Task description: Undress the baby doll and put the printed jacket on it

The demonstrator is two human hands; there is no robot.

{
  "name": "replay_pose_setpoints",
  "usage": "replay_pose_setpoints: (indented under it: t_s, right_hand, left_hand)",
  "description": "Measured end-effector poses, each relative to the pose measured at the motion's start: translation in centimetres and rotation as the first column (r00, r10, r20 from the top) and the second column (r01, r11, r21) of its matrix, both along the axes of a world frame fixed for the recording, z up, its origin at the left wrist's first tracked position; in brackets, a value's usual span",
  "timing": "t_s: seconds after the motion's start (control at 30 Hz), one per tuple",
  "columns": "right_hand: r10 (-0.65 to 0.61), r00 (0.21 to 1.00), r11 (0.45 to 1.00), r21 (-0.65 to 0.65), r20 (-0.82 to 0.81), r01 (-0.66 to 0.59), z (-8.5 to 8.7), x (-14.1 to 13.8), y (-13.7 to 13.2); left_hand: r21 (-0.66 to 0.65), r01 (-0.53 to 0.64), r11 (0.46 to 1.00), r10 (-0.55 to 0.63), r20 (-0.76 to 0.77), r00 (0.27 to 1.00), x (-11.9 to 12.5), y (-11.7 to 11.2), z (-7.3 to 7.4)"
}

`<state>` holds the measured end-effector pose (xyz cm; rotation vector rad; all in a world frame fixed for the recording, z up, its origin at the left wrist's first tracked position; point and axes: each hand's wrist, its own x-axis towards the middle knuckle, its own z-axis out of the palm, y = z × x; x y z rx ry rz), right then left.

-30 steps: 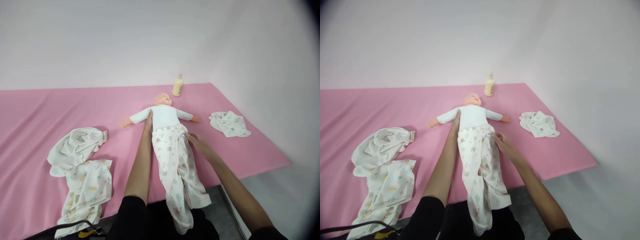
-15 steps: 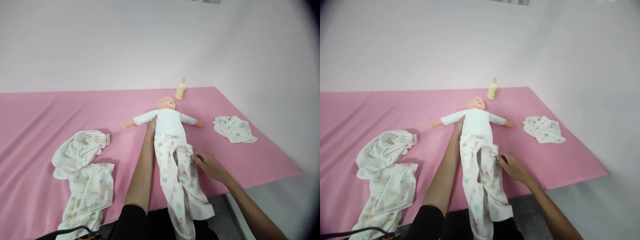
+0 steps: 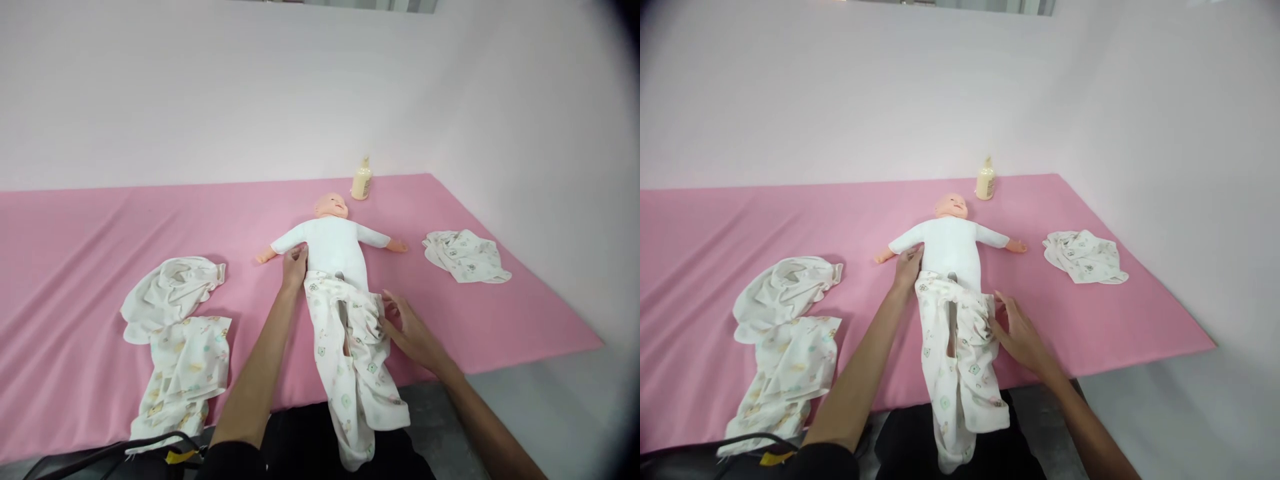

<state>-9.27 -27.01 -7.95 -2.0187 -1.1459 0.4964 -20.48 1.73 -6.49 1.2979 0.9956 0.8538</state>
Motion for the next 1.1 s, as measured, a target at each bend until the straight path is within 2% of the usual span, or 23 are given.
replay_pose_setpoints:
  t_s: [0.1,0.2,0.33,0.57,0.73,0.8,0.9,1.0,1.1]
  right_hand:
    - [0.000,1.000,0.999,0.032,0.006,0.000,-0.4,0.0,0.6]
    - [-0.008,1.000,0.999,0.048,0.003,0.008,-0.6,0.0,1.0]
    - [0.009,1.000,0.997,0.078,-0.028,-0.006,-0.5,0.1,1.7]
    - [-0.041,0.998,0.992,0.115,-0.037,0.045,-0.6,-0.1,4.1]
    - [0.009,0.999,0.997,0.072,0.031,-0.011,0.4,0.2,6.2]
    - [0.019,0.998,0.999,0.047,0.054,-0.022,1.1,0.2,7.0]
    - [0.005,0.999,1.000,0.019,0.046,-0.006,1.5,0.2,7.8]
    - [-0.027,0.998,0.998,0.056,0.050,0.025,1.1,0.2,8.0]
    - [-0.045,0.995,0.996,0.085,0.086,0.038,0.3,0.0,7.1]
  left_hand:
    - [0.076,0.115,0.990,-0.108,-0.093,0.990,-2.6,-1.2,-0.1]
    - [0.165,0.268,0.949,-0.246,-0.141,0.959,-4.9,-2.7,0.0]
    - [0.144,0.360,0.922,-0.335,-0.171,0.927,-5.8,-4.1,0.4]
    - [0.151,0.431,0.890,-0.369,-0.318,0.873,-6.5,-5.2,0.5]
    - [0.241,0.463,0.853,-0.328,-0.443,0.835,-8.7,-6.0,0.9]
    - [0.310,0.480,0.821,-0.306,-0.471,0.827,-10.1,-7.0,1.1]
    - [0.414,0.531,0.740,-0.271,-0.539,0.798,-12.8,-9.7,0.8]
    - [0.467,0.586,0.662,-0.207,-0.638,0.742,-15.3,-13.3,-0.5]
    - [0.577,0.597,0.557,-0.134,-0.647,0.750,-16.5,-16.4,-2.0]
